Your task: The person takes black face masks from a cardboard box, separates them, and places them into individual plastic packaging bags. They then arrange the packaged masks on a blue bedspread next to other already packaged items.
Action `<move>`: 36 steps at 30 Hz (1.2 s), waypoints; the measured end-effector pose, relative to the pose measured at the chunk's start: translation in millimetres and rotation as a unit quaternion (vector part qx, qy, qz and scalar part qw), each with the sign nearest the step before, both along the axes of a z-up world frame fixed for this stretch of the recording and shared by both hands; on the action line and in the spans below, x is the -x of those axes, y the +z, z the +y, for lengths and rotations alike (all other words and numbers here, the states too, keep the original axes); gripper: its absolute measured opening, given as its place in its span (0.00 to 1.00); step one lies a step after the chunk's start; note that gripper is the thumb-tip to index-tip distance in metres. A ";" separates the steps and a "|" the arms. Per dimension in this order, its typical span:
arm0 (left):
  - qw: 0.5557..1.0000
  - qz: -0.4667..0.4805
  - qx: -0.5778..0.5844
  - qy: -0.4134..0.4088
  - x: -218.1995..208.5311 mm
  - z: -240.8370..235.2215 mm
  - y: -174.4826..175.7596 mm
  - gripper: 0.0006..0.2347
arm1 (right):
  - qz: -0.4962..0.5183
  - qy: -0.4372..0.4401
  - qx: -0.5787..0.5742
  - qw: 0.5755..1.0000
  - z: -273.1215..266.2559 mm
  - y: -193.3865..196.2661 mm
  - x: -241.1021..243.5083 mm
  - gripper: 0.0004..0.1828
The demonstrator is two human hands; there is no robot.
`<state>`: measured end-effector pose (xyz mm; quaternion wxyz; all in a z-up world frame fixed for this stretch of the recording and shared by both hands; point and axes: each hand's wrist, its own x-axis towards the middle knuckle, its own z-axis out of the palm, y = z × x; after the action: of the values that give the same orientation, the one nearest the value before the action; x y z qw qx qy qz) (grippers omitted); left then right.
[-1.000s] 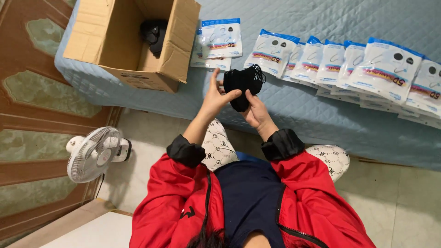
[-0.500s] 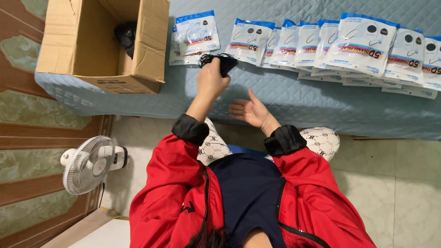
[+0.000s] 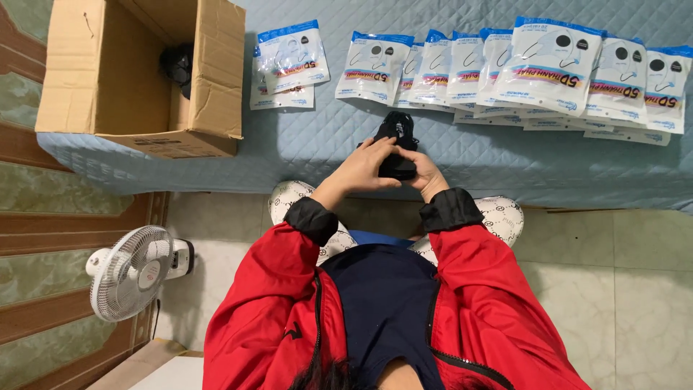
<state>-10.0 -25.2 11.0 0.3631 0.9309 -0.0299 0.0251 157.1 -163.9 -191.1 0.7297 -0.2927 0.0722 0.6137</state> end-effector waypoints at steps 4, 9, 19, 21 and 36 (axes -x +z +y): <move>0.982 -0.047 0.156 0.091 -12.5 21.4 -15.2 0.18 | 0.002 -0.039 -0.022 0.999 -8.3 6.0 -36.4 0.18; 0.969 -0.086 -0.020 0.229 -45.5 64.9 -93.5 0.16 | -0.037 -0.070 -0.045 0.996 -5.9 25.7 -60.7 0.17; 0.951 0.125 -0.229 0.168 -116.4 86.7 -126.0 0.25 | -0.001 -0.044 -0.087 0.995 2.7 127.9 -37.3 0.34; 0.947 0.149 -0.222 0.178 -128.5 91.4 -133.1 0.26 | -0.014 -0.049 -0.069 0.996 2.7 138.9 -33.8 0.34; 0.854 0.050 0.346 0.386 -77.4 -15.1 -89.6 0.39 | -0.059 -0.098 -0.057 0.992 17.5 14.5 -47.7 0.25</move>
<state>67.4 -40.3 -78.6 0.6240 0.6818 0.3606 0.1256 204.9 -146.4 -176.6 0.8047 -0.2776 0.0218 0.5243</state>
